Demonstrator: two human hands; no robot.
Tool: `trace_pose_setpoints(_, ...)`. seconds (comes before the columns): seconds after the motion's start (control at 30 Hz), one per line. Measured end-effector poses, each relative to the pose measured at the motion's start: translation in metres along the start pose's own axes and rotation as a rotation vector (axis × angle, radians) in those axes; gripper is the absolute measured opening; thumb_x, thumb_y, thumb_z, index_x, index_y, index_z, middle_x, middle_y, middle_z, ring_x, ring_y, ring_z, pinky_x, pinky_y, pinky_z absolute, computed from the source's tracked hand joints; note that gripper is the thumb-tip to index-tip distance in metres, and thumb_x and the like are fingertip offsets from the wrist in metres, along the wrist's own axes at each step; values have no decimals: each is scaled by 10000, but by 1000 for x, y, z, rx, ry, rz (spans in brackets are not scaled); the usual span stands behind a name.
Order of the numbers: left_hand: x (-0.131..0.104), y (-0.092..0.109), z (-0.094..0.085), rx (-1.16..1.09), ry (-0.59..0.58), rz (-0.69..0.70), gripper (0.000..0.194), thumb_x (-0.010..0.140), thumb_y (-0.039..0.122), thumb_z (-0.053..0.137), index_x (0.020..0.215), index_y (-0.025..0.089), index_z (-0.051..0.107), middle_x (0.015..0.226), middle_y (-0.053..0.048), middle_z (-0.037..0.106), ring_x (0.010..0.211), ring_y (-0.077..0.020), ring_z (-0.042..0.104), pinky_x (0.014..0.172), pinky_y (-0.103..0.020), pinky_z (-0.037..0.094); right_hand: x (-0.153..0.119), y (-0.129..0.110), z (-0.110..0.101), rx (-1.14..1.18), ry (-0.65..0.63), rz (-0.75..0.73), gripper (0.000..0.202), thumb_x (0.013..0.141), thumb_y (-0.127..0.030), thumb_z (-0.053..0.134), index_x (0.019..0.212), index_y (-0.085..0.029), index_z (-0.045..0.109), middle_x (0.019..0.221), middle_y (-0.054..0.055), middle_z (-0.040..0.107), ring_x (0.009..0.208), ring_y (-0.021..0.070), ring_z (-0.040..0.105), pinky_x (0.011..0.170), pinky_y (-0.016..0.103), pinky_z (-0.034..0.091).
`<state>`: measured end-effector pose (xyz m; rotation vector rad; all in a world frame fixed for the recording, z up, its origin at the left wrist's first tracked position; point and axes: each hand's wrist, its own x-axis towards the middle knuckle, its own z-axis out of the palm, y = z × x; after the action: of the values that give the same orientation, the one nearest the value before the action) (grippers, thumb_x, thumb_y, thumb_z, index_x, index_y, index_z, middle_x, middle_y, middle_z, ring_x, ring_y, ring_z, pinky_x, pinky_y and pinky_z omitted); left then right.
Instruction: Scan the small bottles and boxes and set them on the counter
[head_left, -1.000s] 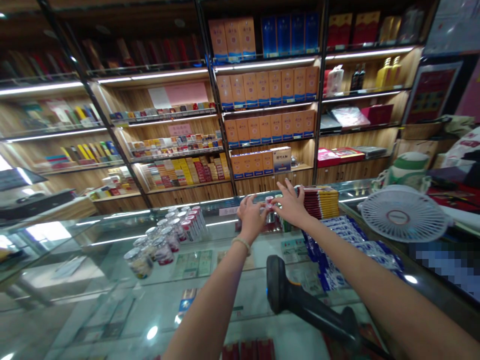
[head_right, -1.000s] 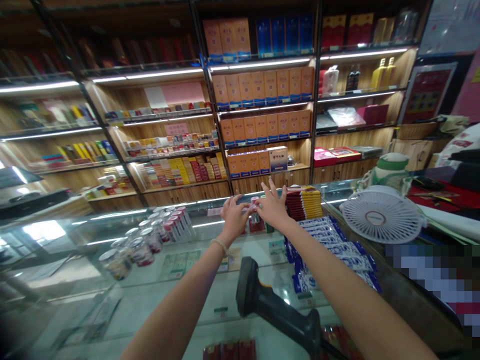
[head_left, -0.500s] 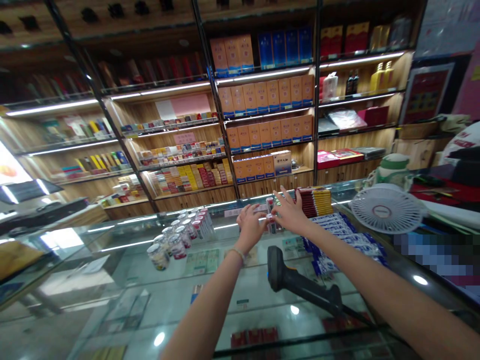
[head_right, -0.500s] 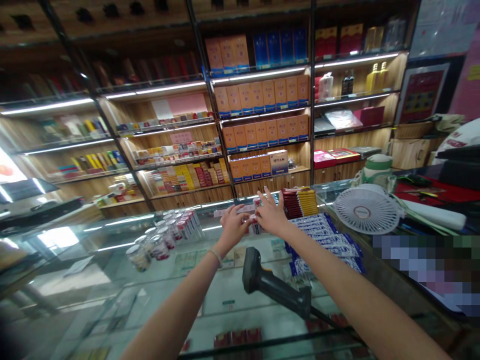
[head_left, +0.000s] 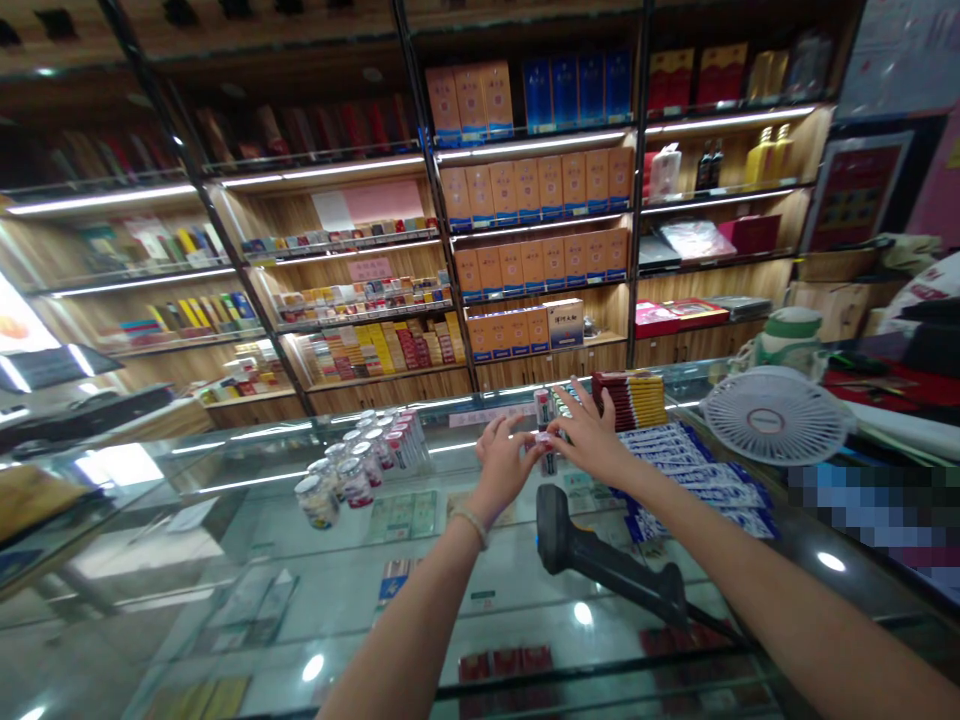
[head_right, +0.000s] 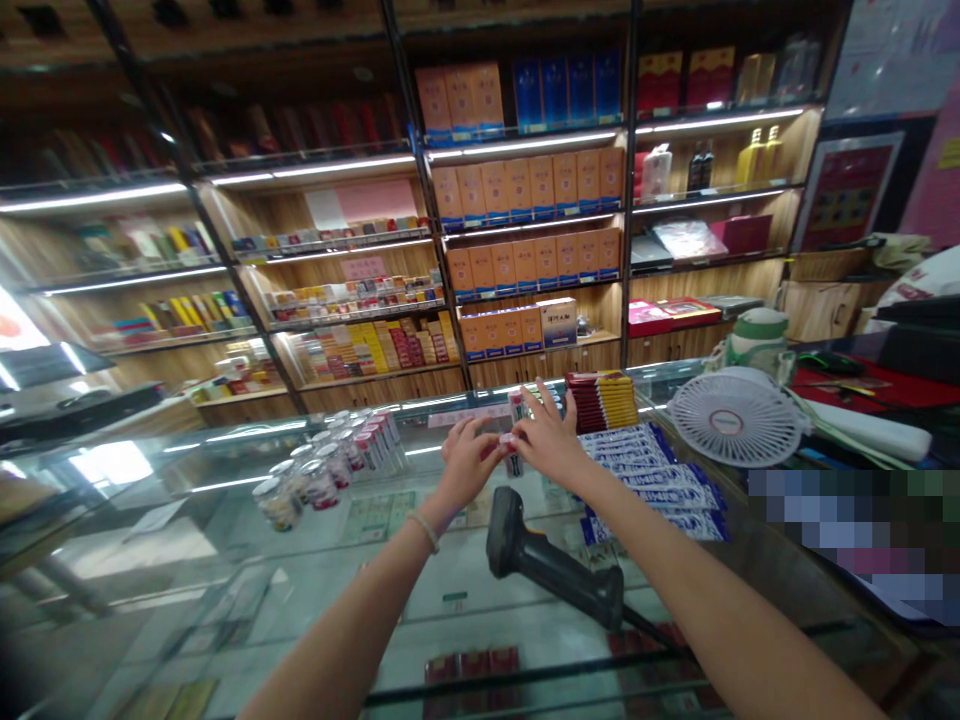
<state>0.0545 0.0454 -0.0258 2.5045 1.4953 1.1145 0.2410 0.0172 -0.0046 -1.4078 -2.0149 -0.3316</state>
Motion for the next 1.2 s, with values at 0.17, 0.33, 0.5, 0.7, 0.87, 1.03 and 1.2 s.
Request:
trace_pose_setpoints(0.17,-5,-1,3,0,-71,-14,159,869,341,713,1008,290,770,1441,-56,566,1420,-315,353,1145,-567,296,-3,-4,-1,-11,15,4,229,950,-357,542,902,-253,740,1600,81,395,1535,333,177,1159,724,60)
trace_pose_setpoints(0.33,-10,3,1,48,-137,-56,116,860,355,721,940,291,775,1444,-33,575,1427,-334,348,1132,-601,269,-4,-3,0,-6,27,12,269,964,-375,503,908,-252,736,1597,79,399,1527,333,202,1156,722,79)
trace_pose_setpoints(0.5,-14,2,4,110,-225,-29,91,827,334,754,911,302,770,1457,-7,567,1444,-320,334,1152,-598,238,-5,0,5,3,49,9,276,964,-393,501,922,-253,735,1600,81,393,1532,338,179,1153,724,70)
trace_pose_setpoints(0.7,-14,-1,2,86,-189,-16,88,823,330,753,904,301,768,1462,-15,556,1439,-327,330,1147,-606,247,-6,0,4,42,68,48,303,975,-425,490,914,-258,735,1597,83,397,1538,323,158,1156,710,76)
trace_pose_setpoints(0.87,-11,-2,-7,9,-102,-1,95,841,301,724,919,261,761,1488,-63,520,1427,-317,351,1148,-576,283,-3,7,-1,78,127,103,344,977,-484,476,955,-264,739,1608,78,376,1541,324,139,1152,702,106)
trace_pose_setpoints(1.03,-8,0,-17,-50,6,3,128,888,313,659,961,261,750,1497,-54,510,1409,-292,378,1151,-543,306,-2,13,-2,101,167,149,321,975,-466,479,986,-264,728,1620,83,350,1540,316,139,1153,684,141)
trace_pose_setpoints(1.2,-4,3,-28,-79,77,-39,148,911,321,620,930,242,743,1463,-66,543,1390,-285,409,1148,-529,327,-5,13,1,113,174,165,329,976,-453,449,991,-256,713,1609,87,365,1530,308,167,1151,671,161)
